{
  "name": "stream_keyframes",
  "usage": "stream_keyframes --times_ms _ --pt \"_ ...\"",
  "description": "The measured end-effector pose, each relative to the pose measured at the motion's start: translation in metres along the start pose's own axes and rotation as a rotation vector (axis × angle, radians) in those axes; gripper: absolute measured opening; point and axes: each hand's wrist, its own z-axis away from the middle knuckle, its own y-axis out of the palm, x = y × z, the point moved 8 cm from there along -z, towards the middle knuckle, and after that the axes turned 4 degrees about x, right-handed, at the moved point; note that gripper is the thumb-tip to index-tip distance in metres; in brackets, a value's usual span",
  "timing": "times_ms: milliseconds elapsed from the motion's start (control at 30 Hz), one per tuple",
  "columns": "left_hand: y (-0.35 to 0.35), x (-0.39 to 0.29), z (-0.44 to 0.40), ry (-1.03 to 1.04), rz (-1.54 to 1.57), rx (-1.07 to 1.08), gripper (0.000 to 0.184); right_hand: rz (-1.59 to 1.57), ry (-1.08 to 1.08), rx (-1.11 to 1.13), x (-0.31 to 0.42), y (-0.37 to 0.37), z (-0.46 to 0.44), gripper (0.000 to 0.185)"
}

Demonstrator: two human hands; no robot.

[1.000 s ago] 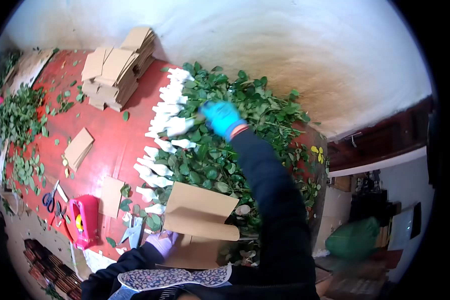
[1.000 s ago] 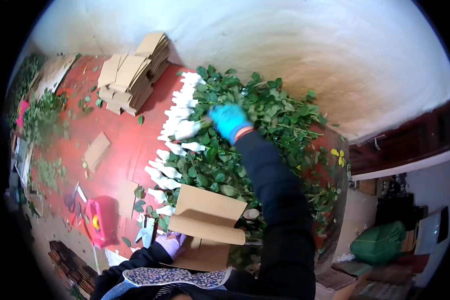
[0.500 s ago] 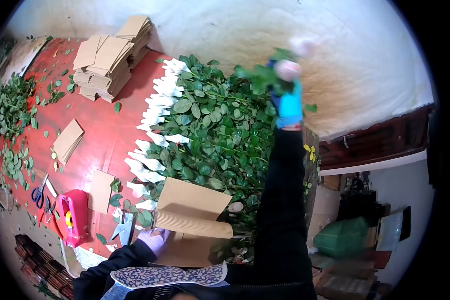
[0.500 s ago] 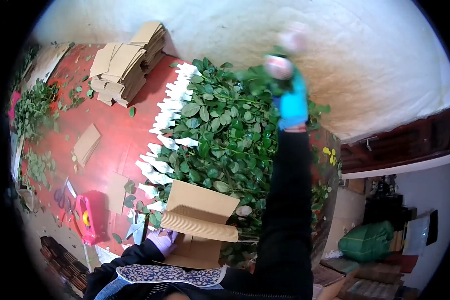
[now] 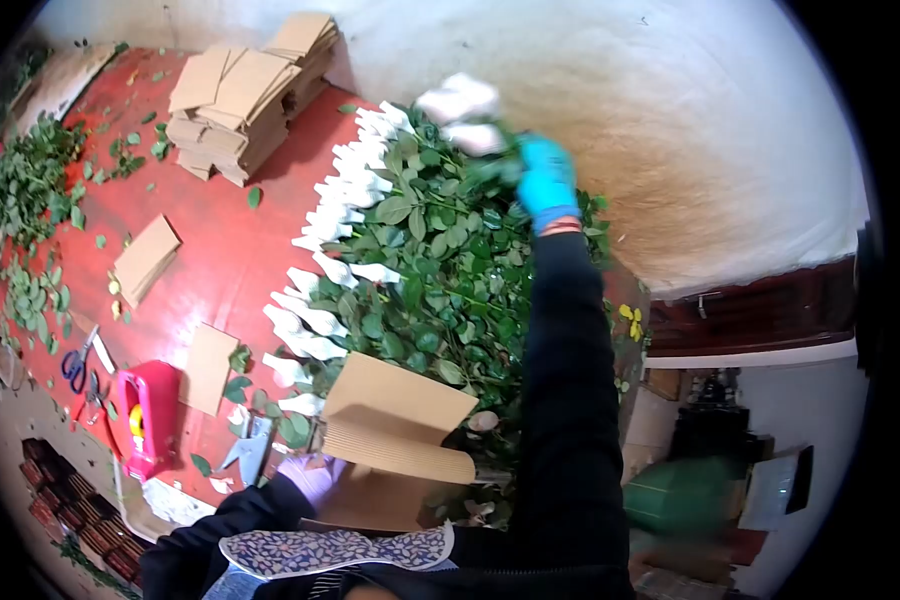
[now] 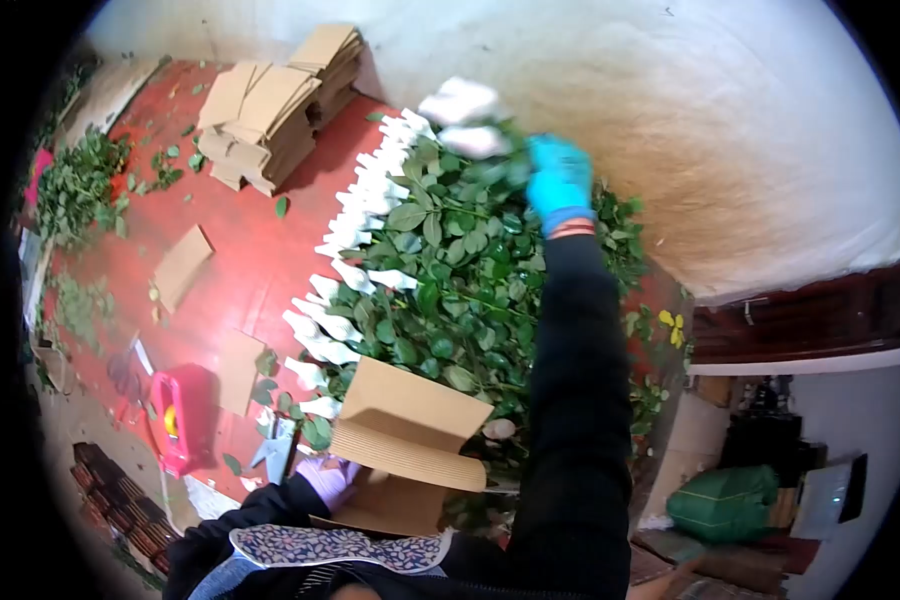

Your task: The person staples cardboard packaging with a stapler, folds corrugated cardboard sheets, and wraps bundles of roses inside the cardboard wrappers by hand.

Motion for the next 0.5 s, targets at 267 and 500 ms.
stream_keyframes --times_ms 267,500 --pt "-0.01 -0.005 0.004 -0.019 0.014 0.028 0.06 -0.845 0.231 0.156 -0.057 0.021 0.037 0.028" --pt "-0.016 -0.007 0.005 0.026 -0.175 -0.166 0.049 0.123 -0.052 0.628 0.067 0.13 0.067 0.043"
